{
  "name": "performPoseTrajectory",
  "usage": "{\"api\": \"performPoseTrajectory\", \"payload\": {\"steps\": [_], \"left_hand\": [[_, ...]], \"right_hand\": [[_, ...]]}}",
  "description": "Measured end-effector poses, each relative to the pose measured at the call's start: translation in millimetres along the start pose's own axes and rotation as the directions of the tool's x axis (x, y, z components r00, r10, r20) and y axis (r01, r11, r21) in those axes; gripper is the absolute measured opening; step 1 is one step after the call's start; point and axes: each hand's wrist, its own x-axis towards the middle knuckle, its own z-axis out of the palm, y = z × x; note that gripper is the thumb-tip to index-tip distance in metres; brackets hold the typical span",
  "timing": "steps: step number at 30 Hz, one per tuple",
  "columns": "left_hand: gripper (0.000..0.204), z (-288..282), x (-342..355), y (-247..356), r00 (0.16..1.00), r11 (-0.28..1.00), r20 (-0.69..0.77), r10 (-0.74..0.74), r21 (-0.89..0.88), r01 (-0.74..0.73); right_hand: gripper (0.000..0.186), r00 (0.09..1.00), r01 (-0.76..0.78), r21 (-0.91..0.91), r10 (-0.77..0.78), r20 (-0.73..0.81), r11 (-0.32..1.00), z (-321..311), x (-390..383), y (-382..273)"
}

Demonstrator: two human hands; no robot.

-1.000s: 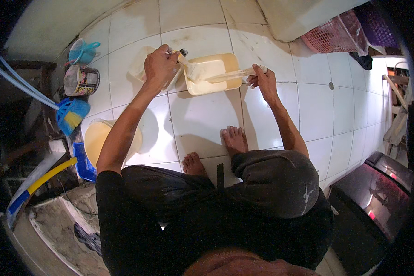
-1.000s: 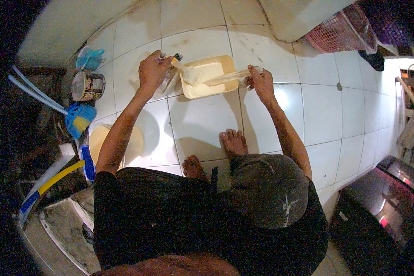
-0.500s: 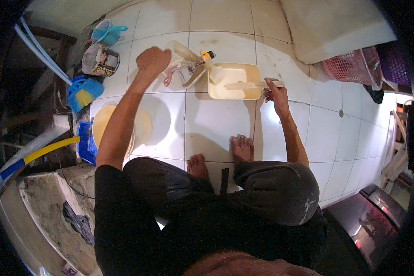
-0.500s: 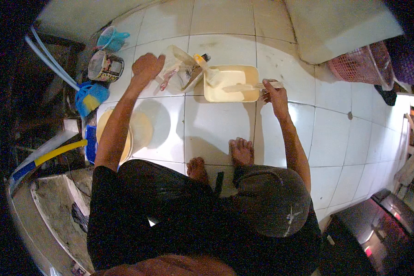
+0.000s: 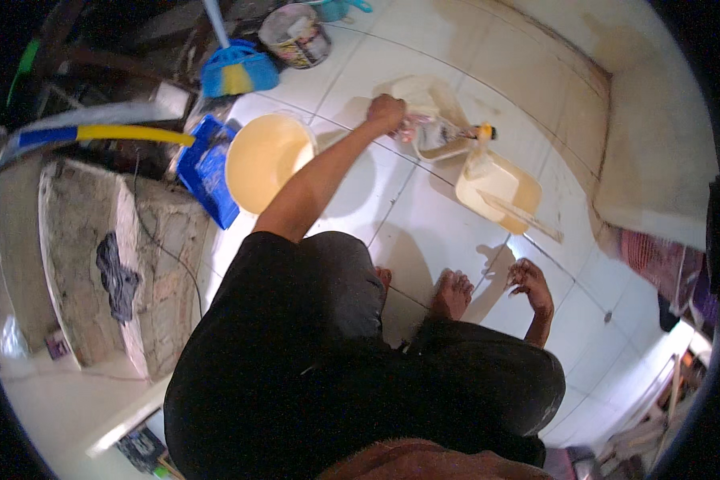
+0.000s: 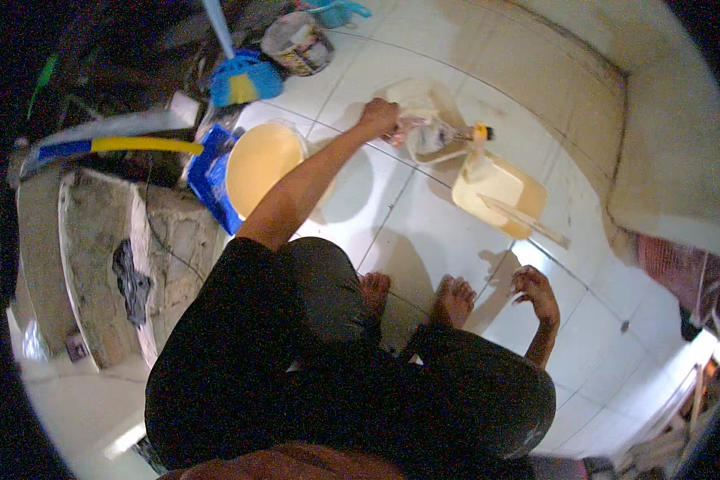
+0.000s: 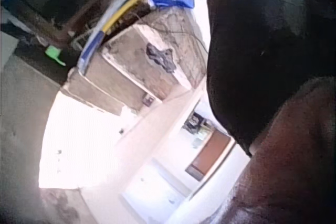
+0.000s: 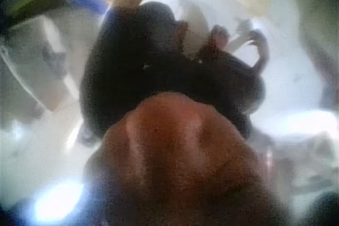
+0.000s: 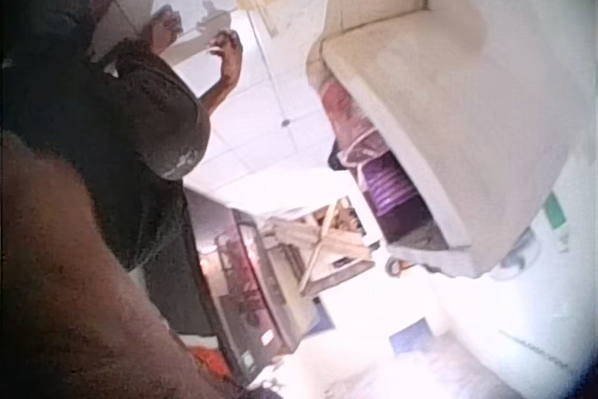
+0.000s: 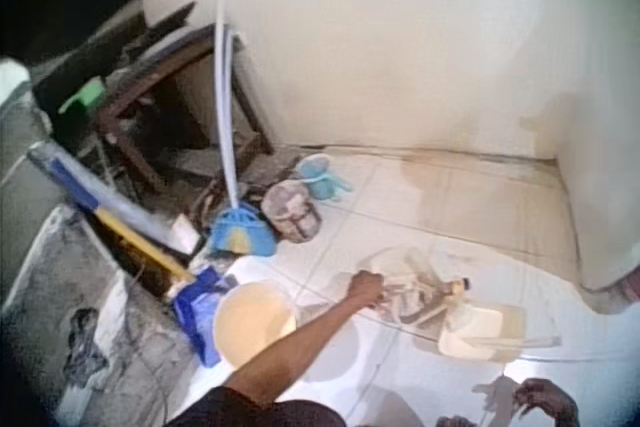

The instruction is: The person mixes white paint in a container using a brush, adds liquid from a bottle, and later washes a plastic container in a sink.

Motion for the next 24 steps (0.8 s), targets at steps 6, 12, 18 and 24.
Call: {"api": "performPoseTrajectory", "payload": {"steps": [6,12,18,24], "left_hand": [[0.027,-25.8,0.3,35.1,0.909,0.801,0.088,-0.408,-0.443,0.402],[0.028,-10.8,25.2,7.8,0.999,0.979,0.042,-0.005,0.205,-0.003],[0.035,-17.8,25.2,-60.3,0.946,0.935,0.056,-0.319,0.181,0.305],[0.036,-68.4,56.3,-43.0,0.992,0.851,0.109,-0.064,0.525,-0.003]], "right_hand": [[0.038,0.999,0.035,0.073,-0.035,-0.002,0.997,5.0,14.0,22.2],[0.036,0.997,-0.019,0.062,0.024,-0.073,0.998,15.3,-2.2,10.7],[0.03,0.997,-0.056,0.009,0.055,0.055,0.998,21.4,11.9,-2.0],[0.035,0.979,-0.177,0.027,0.173,0.112,0.984,10.5,-13.7,-8.9]]}}
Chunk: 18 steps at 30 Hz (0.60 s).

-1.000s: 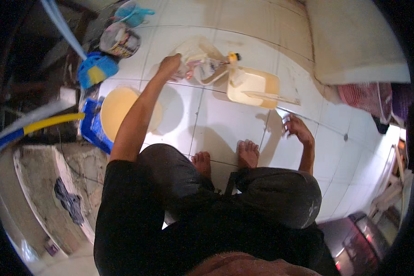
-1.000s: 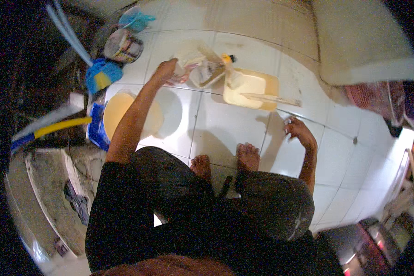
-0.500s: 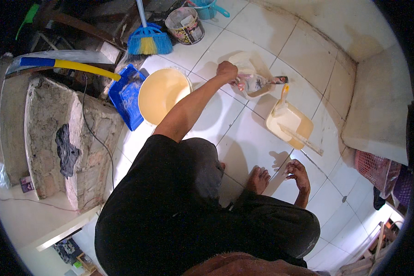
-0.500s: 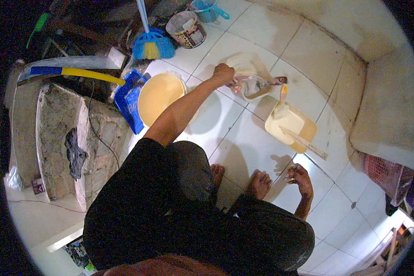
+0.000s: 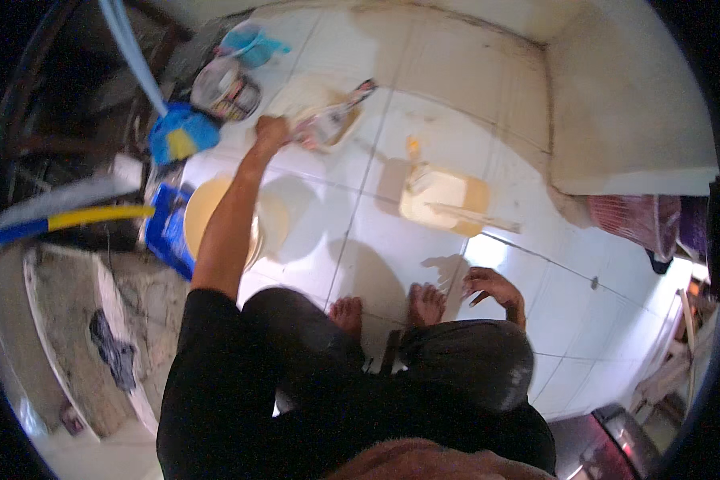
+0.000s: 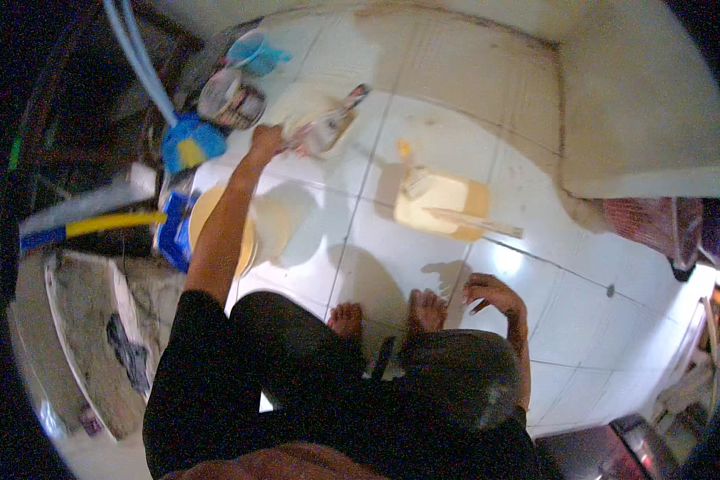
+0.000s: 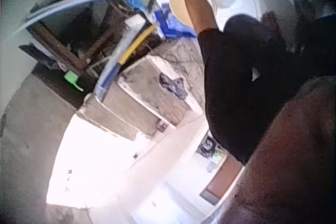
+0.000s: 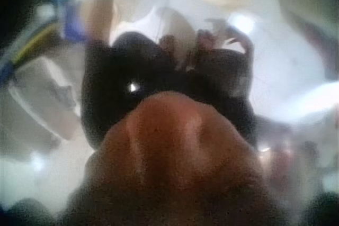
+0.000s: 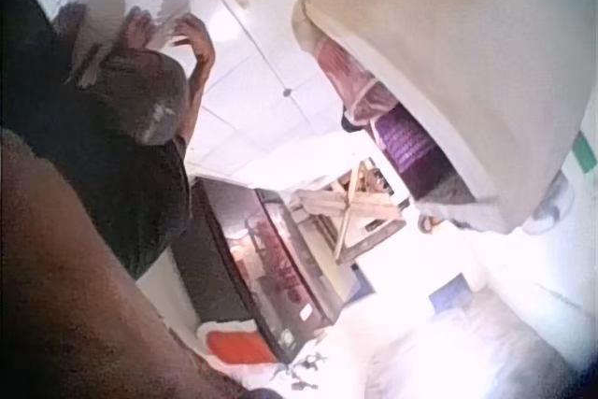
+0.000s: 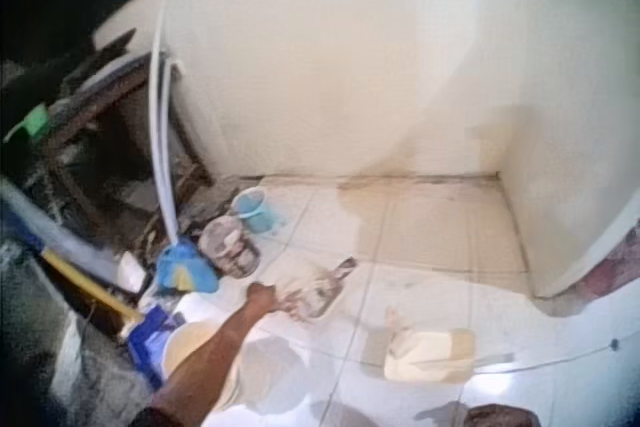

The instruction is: The person mixes white paint in a container using a brush, adds liquid from a bottle, and later washes a plastic container in a sink.

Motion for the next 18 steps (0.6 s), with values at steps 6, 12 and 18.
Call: {"api": "performPoseTrajectory", "payload": {"steps": [6,12,18], "left_hand": [[0.066,11.1,-17.1,-119.4,0.962,0.976,-0.182,-0.203,-0.116,0.183],[0.035,-129.2,-131.7,-149.0,0.876,0.82,-0.28,-0.394,-0.537,0.197],[0.037,-354.9,-266.9,-124.1,0.938,0.895,-0.273,-0.213,-0.439,0.075]], "right_hand": [[0.074,0.865,-0.464,-0.416,0.501,-0.023,0.782,-3.4,-35.8,-82.8],[0.061,0.891,-0.349,-0.143,0.281,-0.357,0.926,28.0,-148.3,-112.8],[0.052,0.587,-0.342,-0.24,0.007,-0.809,0.909,98.5,-342.1,-68.4]]}}
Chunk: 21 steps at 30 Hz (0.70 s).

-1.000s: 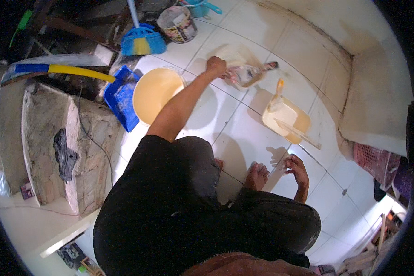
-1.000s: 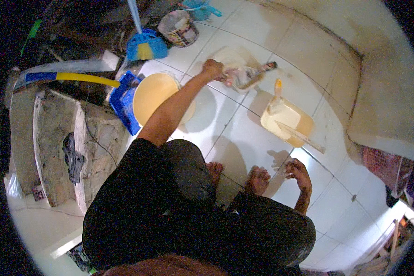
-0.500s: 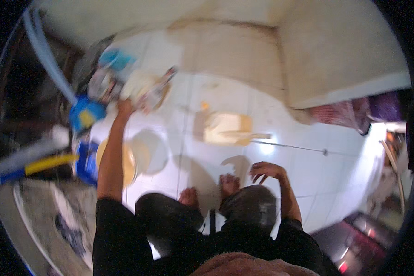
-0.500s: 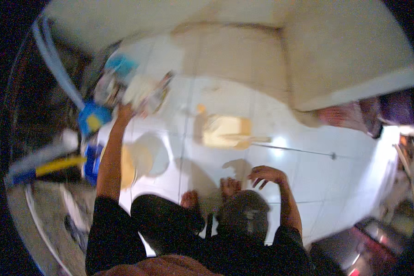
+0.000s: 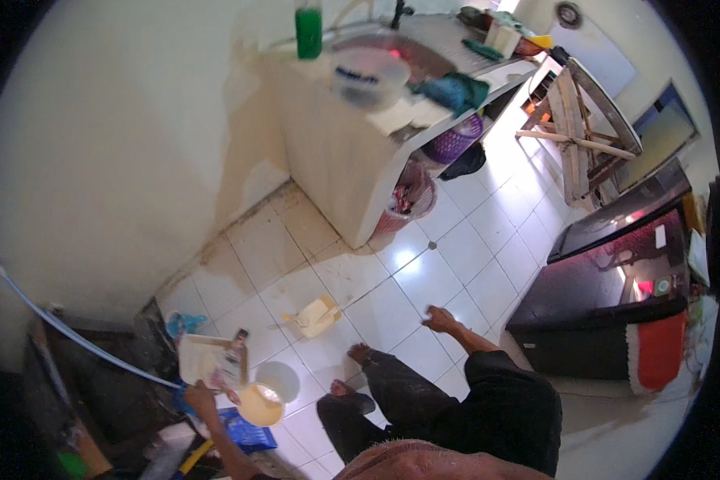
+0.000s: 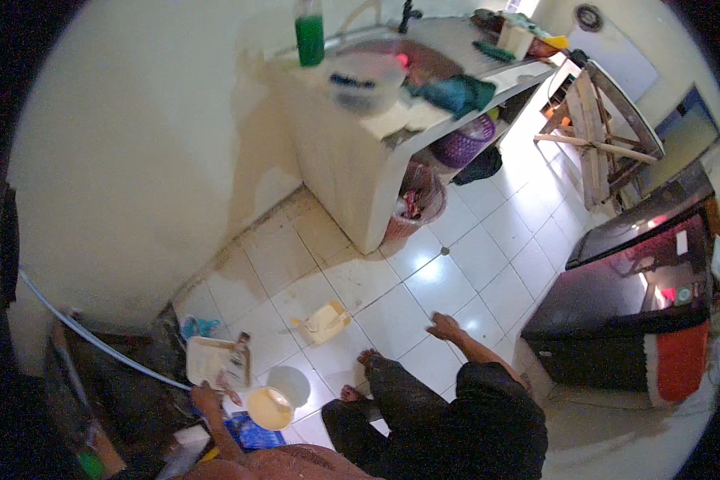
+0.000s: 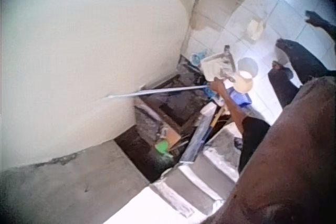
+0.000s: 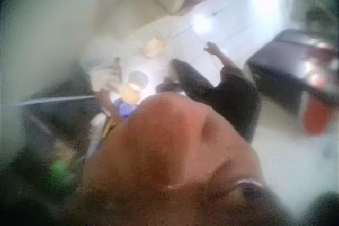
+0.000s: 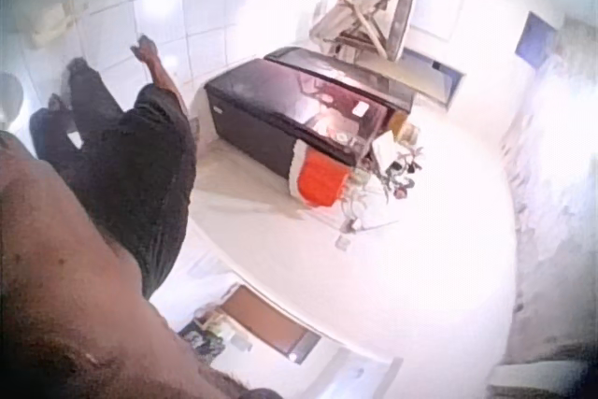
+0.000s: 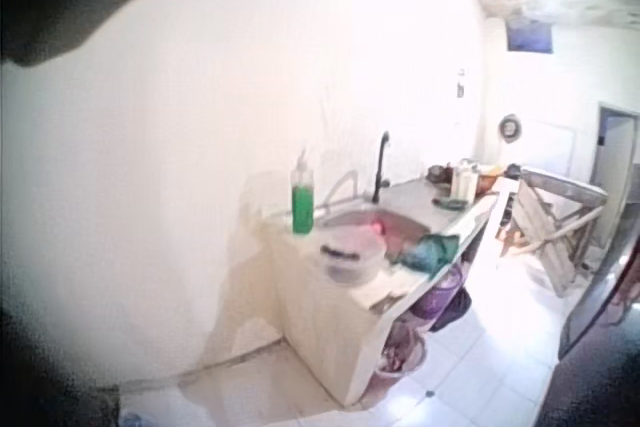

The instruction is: The person mixes white paint in a container using a brush, adds liquid from a bottle, and later washes a plastic container in a sink.

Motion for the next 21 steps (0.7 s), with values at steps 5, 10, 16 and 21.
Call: {"api": "performPoseTrajectory", "payload": {"steps": [5,10,16,21], "left_hand": [[0.038,-172.6,-64.8,117.0,1.0,0.995,0.006,0.024,-0.102,-0.023],[0.038,-244.1,-100.6,219.3,0.999,0.983,0.024,0.041,-0.18,-0.036],[0.039,-294.1,-124.3,365.0,0.941,0.931,0.109,0.32,-0.22,-0.291],[0.039,-326.2,-143.9,495.9,0.922,0.911,0.044,0.386,-0.178,-0.373]], "right_hand": [[0.045,0.944,-0.322,0.29,0.282,0.173,0.901,-74.8,-187.5,59.1],[0.044,0.88,-0.475,0.491,0.389,0.272,0.731,-96.8,-250.8,126.4],[0.054,0.924,-0.331,0.805,0.341,0.171,0.493,-131.0,-231.3,167.5],[0.05,0.965,-0.016,0.723,0.201,-0.17,0.691,-212.3,-175.2,200.2]]}}
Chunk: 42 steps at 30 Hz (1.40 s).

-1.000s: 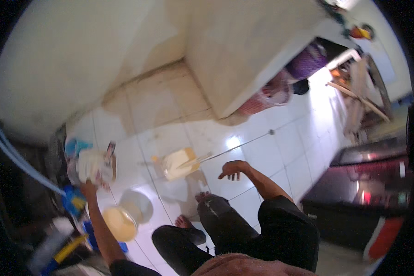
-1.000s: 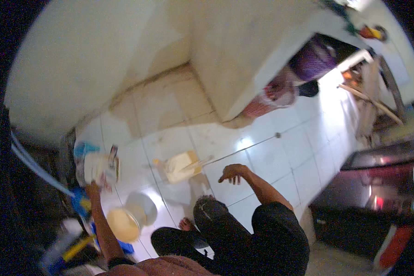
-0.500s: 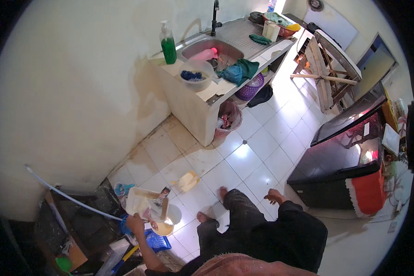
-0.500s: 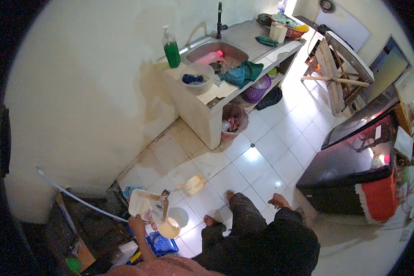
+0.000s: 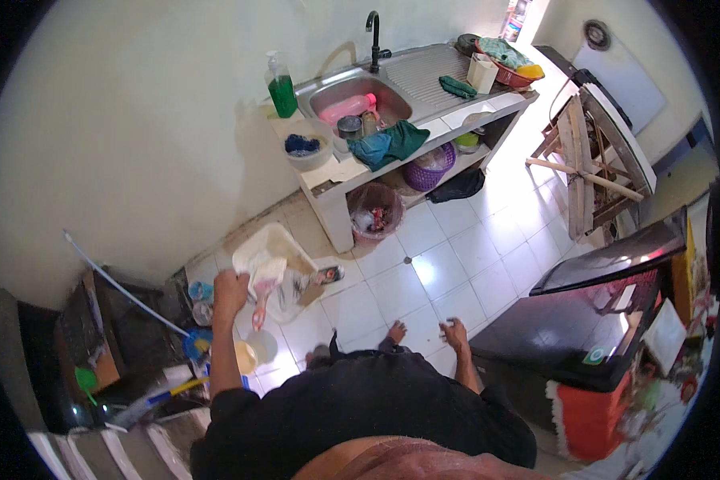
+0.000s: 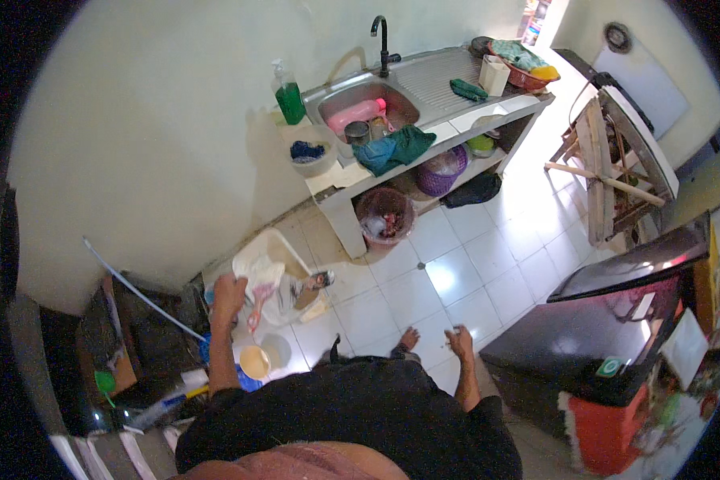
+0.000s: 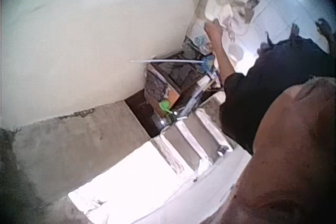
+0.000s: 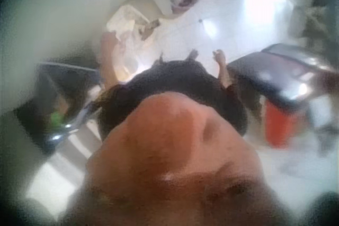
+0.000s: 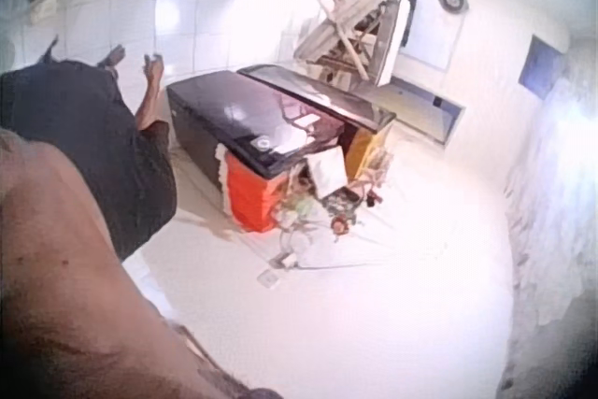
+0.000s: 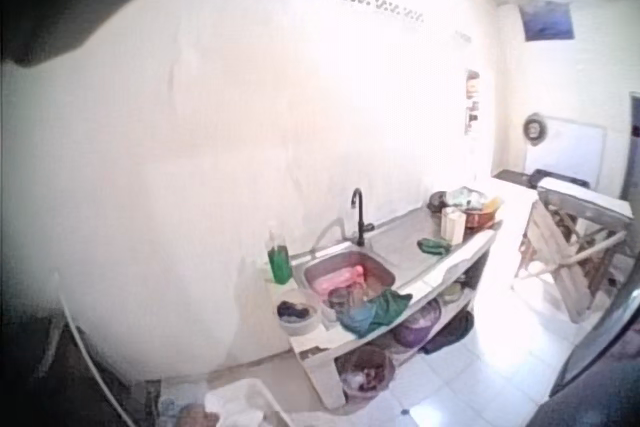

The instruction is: The person mixes white paint in a container using a brush, adds liquid from a bottle, and later washes a plastic container in a sink.

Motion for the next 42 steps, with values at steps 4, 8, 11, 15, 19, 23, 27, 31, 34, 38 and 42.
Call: {"api": "performPoseTrajectory", "payload": {"steps": [4,8,11,15,19,23,27,31,34,38,42], "left_hand": [[0.036,-8.5,37.2,111.8,0.996,0.989,0.067,0.053,-0.143,-0.043],[0.032,5.1,80.9,183.5,0.989,0.977,0.062,0.136,-0.175,-0.123],[0.032,15.6,128.6,237.1,0.987,0.98,0.118,0.114,-0.177,-0.092],[0.035,37.4,196.5,288.1,0.981,0.959,0.06,0.183,-0.229,-0.165],[0.036,53.9,259.6,318.6,0.982,0.951,0.047,0.185,-0.261,-0.167],[0.035,60.5,307.6,347.1,0.982,0.942,0.018,0.188,-0.285,-0.175],[0.038,80.1,370.8,359.4,0.983,0.959,-0.059,0.175,-0.214,-0.184],[0.041,94.3,416.5,379.2,0.994,0.973,0.015,0.104,-0.21,-0.099],[0.037,118.1,444.6,387.8,0.997,0.983,-0.027,0.068,-0.17,-0.071],[0.039,149.4,469.3,387.7,0.999,0.99,-0.03,0.02,-0.137,-0.024],[0.044,173.1,494.5,394.0,0.993,0.992,-0.117,-0.001,-0.126,-0.014]], "right_hand": [[0.045,0.917,0.348,-0.118,-0.364,-0.161,0.93,-63.5,81.3,-77.2],[0.048,0.903,0.43,0.154,-0.422,-0.084,0.889,-102.8,105.7,-235.8],[0.048,0.873,0.487,0.186,-0.47,-0.134,0.853,-132.1,137.0,-302.6],[0.045,0.853,0.522,0.25,-0.493,-0.172,0.815,-157.2,160.1,-349.2],[0.041,0.871,0.482,0.254,-0.426,-0.245,0.839,-162.6,166.5,-373.0],[0.036,0.848,0.515,0.344,-0.409,-0.336,0.785,-172.6,199.9,-399.0],[0.032,0.761,0.626,0.235,-0.517,-0.392,0.744,-188.4,256.7,-499.3],[0.034,0.546,0.835,0.122,-0.778,-0.31,0.537,-193.8,376.2,-608.0],[0.041,0.484,0.872,0.007,-0.859,-0.167,0.49,-171.3,497.5,-685.1],[0.062,0.576,0.814,-0.069,-0.817,-0.019,0.576,-104.2,597.3,-764.9],[0.067,0.567,0.772,-0.273,-0.816,-0.113,0.574,-56.3,649.7,-808.1]]}}
